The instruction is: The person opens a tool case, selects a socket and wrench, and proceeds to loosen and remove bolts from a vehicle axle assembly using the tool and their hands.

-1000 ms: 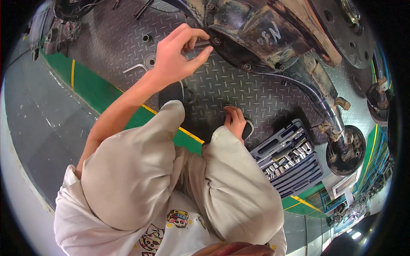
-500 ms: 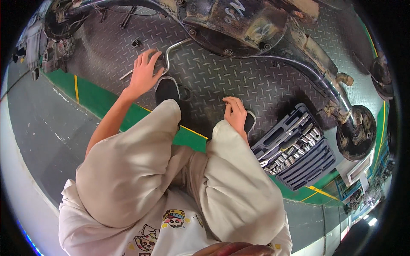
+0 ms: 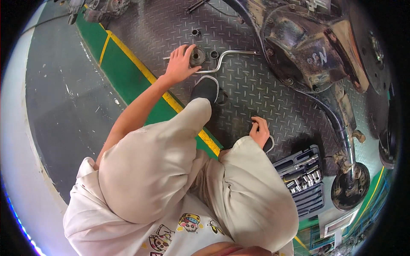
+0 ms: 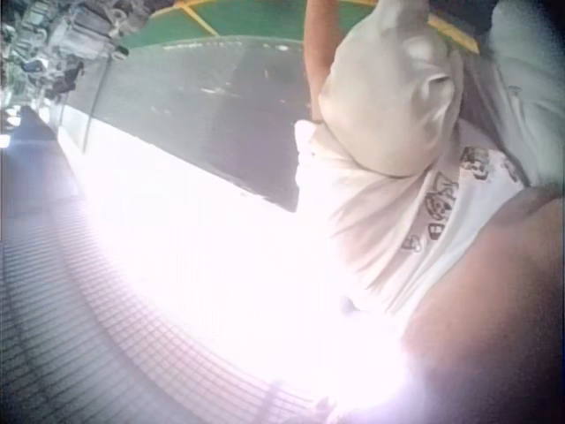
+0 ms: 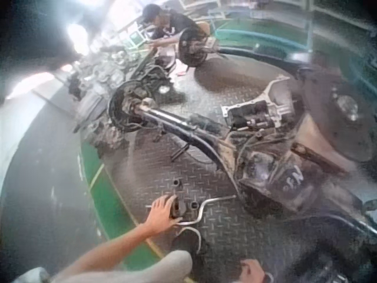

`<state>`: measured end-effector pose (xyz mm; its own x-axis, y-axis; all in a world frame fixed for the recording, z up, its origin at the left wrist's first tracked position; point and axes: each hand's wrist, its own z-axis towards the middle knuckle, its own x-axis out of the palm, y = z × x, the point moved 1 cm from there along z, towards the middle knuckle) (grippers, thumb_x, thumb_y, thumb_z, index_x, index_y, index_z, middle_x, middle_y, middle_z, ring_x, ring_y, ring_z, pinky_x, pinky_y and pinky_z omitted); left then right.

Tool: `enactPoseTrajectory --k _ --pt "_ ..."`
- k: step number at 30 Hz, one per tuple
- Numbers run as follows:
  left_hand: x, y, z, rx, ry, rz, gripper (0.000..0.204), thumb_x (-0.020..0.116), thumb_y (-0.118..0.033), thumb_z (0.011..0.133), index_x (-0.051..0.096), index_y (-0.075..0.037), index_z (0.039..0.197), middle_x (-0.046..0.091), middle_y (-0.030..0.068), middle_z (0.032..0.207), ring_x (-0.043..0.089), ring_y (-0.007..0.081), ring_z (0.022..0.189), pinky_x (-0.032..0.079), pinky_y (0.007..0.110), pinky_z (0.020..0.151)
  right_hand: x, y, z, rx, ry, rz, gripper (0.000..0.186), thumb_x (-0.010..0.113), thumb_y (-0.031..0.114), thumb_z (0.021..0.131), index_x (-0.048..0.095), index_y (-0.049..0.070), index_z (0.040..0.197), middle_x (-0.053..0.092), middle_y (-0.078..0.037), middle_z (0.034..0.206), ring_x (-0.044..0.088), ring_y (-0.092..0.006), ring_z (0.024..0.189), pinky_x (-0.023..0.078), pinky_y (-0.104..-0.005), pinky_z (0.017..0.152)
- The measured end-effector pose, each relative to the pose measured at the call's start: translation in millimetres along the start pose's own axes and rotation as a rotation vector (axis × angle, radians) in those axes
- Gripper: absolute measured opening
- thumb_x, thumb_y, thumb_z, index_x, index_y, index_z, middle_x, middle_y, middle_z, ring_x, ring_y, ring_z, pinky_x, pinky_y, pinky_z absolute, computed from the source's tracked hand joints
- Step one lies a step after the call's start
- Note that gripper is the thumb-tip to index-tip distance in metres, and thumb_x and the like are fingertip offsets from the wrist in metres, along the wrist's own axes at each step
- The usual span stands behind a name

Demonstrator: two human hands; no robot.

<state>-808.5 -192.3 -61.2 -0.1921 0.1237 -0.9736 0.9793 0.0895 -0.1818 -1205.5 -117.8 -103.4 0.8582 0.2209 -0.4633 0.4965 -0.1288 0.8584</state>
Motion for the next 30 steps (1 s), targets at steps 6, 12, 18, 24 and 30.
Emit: enactPoseTrajectory --k 6,12,18,24,30 --pt "-0.8 15.9 -7.6 0.004 0.067 -0.043 0.085 0.076 -0.045 0.083 0.035 -0.004 0.146 0.044 0.0186 0.140 0.042 0.0397 0.132 0.030 0.049 0.114 -1.0 -0.9 2.2 -0.056 0.065 -0.006 0.020 0.055 -0.008 0.086 0.070 0.000 0.097 0.070 -0.015 0.100 0.069 -0.0292 0.084 0.055 -0.0338 0.073" --pt "-6.1 43.5 -25.7 0.065 0.087 0.031 0.068 0.071 -0.039 0.088 0.045 -0.003 0.140 0.048 0.0188 0.139 0.043 0.0382 0.132 0.034 0.047 0.112 -9.1 6.2 8.3 -0.007 0.050 0.050 0.022 0.051 -0.009 0.089 0.070 -0.001 0.098 0.070 -0.014 0.098 0.069 -0.0233 0.078 0.054 -0.0310 0.069" --pt "-4.9 53.1 -20.3 0.191 0.052 0.045 0.042 0.065 -0.018 0.090 0.056 -0.010 0.130 0.054 0.0126 0.133 0.049 0.0335 0.126 0.039 0.045 0.107 -48.4 10.0 16.4 0.043 -0.005 -0.015 0.023 0.051 -0.008 0.089 0.070 0.000 0.101 0.069 -0.014 0.100 0.068 -0.0255 0.083 0.054 -0.0338 0.074" --pt "-18.8 -21.9 22.4 0.422 -0.146 -0.271 0.035 0.062 0.006 0.079 0.065 -0.005 0.112 0.063 0.0129 0.115 0.058 0.0338 0.111 0.045 0.043 0.095 -149.3 -13.5 -40.4 0.068 -0.558 -0.608 0.033 0.056 0.001 0.090 0.063 -0.002 0.121 0.061 -0.018 0.124 0.054 -0.0361 0.117 0.041 -0.0456 0.101" --pt "14.4 -105.0 18.9 0.880 0.128 -0.404 0.029 0.065 0.002 0.073 0.066 -0.008 0.101 0.064 0.0060 0.106 0.060 0.0280 0.103 0.048 0.041 0.088 -199.9 -64.7 -128.9 0.360 -0.646 -0.787 0.034 0.060 0.007 0.090 0.061 0.001 0.124 0.062 -0.017 0.124 0.054 -0.0359 0.117 0.038 -0.0457 0.102"
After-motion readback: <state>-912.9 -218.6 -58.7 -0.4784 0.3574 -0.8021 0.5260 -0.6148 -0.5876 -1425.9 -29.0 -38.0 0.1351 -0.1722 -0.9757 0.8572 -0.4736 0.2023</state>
